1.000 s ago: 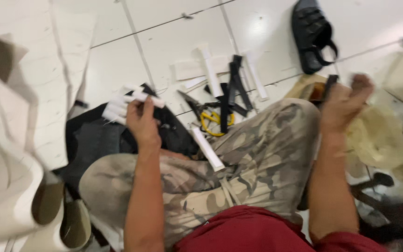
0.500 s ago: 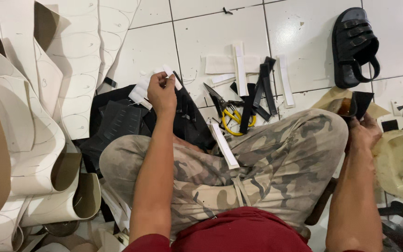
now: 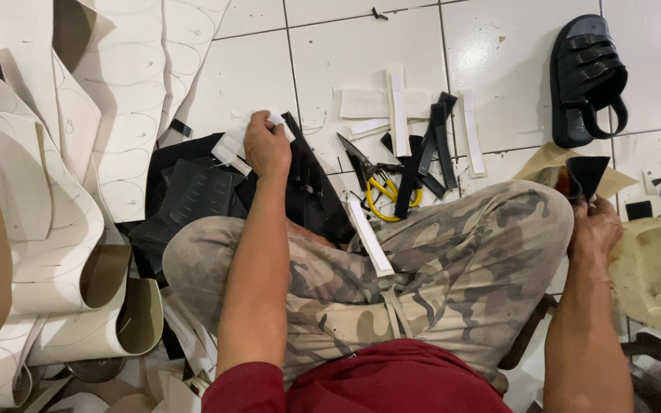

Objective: The person sits on the floor and repeatedly applies glue from a small container to the edges of white and black shoe parts using a small brush. They handle the parts one at a time, applying glue to the edges and then setting them down.

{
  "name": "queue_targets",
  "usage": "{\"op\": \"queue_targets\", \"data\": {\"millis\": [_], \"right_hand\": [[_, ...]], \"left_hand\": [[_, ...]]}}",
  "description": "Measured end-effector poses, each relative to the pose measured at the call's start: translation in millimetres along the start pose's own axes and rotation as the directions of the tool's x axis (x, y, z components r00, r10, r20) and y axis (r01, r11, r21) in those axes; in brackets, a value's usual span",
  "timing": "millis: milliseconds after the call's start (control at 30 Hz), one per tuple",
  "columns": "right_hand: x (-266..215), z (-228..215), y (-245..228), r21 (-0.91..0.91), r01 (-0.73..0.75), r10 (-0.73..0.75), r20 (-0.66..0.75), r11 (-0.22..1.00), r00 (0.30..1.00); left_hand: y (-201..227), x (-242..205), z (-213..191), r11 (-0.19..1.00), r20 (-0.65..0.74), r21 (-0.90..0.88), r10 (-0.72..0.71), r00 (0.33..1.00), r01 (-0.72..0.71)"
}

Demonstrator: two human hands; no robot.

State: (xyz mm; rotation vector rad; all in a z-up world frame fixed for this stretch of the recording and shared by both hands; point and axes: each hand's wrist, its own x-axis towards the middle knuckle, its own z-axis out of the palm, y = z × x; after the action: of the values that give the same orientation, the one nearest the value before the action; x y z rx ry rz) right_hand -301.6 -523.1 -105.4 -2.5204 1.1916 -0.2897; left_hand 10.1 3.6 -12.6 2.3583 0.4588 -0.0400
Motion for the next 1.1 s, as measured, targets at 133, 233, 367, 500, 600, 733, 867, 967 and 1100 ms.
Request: {"op": "queue_targets", "data": {"millis": [133, 233, 367, 500, 600, 733, 867, 967, 1100], "right_hand": [[1.0, -5.6, -3.2, -0.231, 0.016, 0.017, 0.143, 0.973, 0.99], [-4.2, -23.5, -28.8, -0.203, -0.078, 0.111, 0.158, 0.976, 0.981], [0.8, -27.6, -39.7, -0.32, -0.062, 0.153, 0.266, 0.945, 0.952], [-20.9, -72.5, -107.7, -0.369, -0.162, 0.297, 0.345, 0.915, 0.89], [-32.0, -91.6, -129.4, -0.362, -0.204, 0.304, 0.246, 0.91, 0.92], [-46.7, -109.9, -142.1, -0.018, -0.088, 0.088, -0.012, 0.996, 0.996], [-50.1, -118.7, -172.3, -0.008, 0.374, -0.345, -0.405, 0.927, 0.847], [-42.1, -113.6, -207.7, 0.064, 0.5, -0.401, -0.515, 0.863, 0.758], [-48.6, -85.1, -290.2, 0.403, 0.241, -0.283, 0.047, 0.883, 0.958]], "left_hand": [[9.5, -8.5, -5.1, 1.0, -0.066, -0.004, 0.019, 0.998, -0.019], [20.1, -22.3, -5.5, 0.986, -0.09, -0.096, 0.13, 0.987, -0.138], [34.7, -47.9, -11.6, 0.954, 0.02, -0.17, 0.252, 0.968, -0.245], [34.6, -77.3, -28.7, 0.889, 0.211, -0.258, 0.435, 0.876, -0.379], [39.1, -101.6, -53.1, 0.911, 0.405, -0.187, 0.413, 0.816, -0.368], [66.1, -130.3, -94.1, 0.972, 0.627, 0.148, 0.051, 0.777, -0.184], [58.8, -131.4, -76.4, 0.965, 0.631, 0.195, 0.013, 0.776, -0.175], [33.5, -125.7, -44.7, 0.946, 0.561, -0.139, 0.32, 0.763, -0.294], [27.0, -122.7, -30.1, 0.938, 0.581, -0.065, 0.313, 0.751, -0.341]]}}
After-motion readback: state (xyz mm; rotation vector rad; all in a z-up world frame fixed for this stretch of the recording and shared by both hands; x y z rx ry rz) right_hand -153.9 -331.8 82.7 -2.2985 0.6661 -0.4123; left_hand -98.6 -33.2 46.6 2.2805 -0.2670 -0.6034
